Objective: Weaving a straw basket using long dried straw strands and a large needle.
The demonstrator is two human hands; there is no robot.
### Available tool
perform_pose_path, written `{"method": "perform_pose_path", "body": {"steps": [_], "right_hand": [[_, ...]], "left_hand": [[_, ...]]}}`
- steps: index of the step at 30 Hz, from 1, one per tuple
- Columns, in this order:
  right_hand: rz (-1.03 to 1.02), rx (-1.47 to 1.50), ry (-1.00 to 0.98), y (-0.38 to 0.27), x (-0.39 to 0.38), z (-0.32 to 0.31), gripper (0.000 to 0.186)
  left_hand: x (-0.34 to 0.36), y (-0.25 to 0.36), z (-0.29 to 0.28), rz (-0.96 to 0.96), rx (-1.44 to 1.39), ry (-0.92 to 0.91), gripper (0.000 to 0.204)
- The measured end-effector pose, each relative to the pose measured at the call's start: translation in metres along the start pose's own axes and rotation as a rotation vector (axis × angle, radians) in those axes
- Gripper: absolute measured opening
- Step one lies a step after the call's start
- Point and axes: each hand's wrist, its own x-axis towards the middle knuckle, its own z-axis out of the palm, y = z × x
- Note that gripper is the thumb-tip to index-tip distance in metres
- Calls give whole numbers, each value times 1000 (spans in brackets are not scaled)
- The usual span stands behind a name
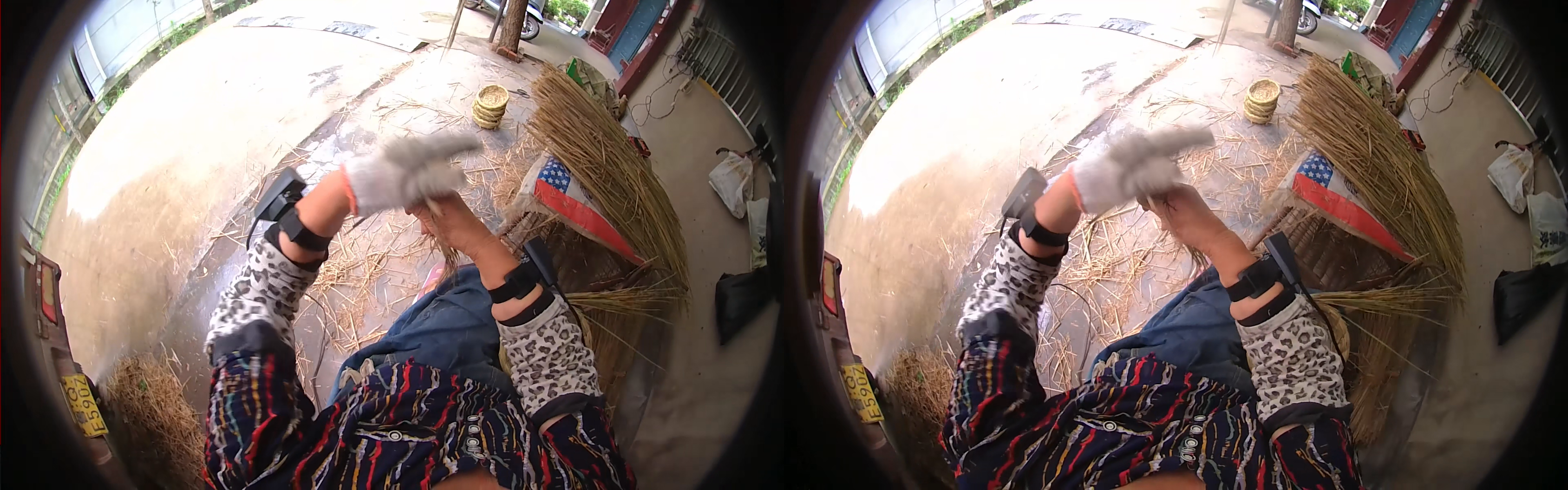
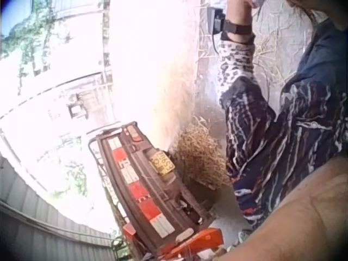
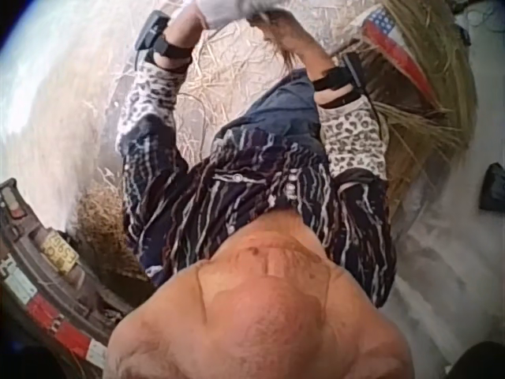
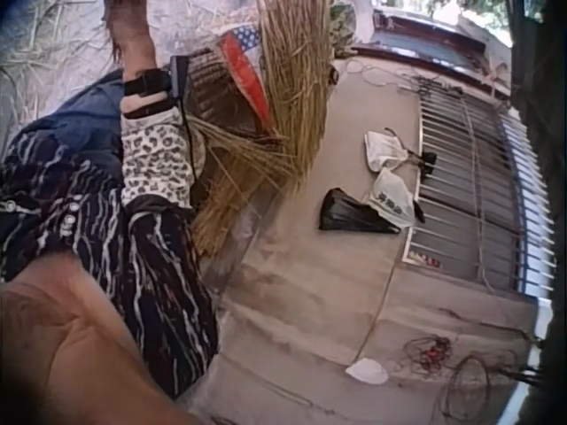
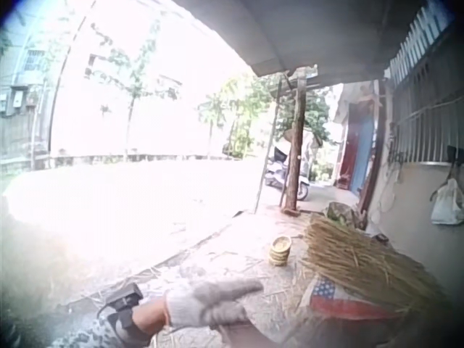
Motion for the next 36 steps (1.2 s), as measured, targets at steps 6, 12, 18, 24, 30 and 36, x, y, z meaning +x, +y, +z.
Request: {"method": "perform_pose_path", "body": {"steps": [6, 12, 18, 24, 30, 36], "right_hand": [[-282, 479, -132, 47, 14, 3, 34], [-197, -229, 248, 16, 11, 8, 19], [-365, -676, 450, 26, 16, -7, 27], [-152, -603, 146, 1, 2, 8, 39], [-240, -380, 127, -1, -3, 4, 36], [-215, -267, 232, -3, 0, 5, 30]], "left_hand": [[-3, -7, 6, 225, -246, 466, 67], [-30, -9, -15, 74, -463, 893, 47], [-2, 44, 22, 128, 567, 477, 85], [-36, -17, 46, -199, -226, 117, 63], [-43, -30, 44, -387, -65, -13, 30], [-59, -38, 38, -308, -427, 217, 18]]}}
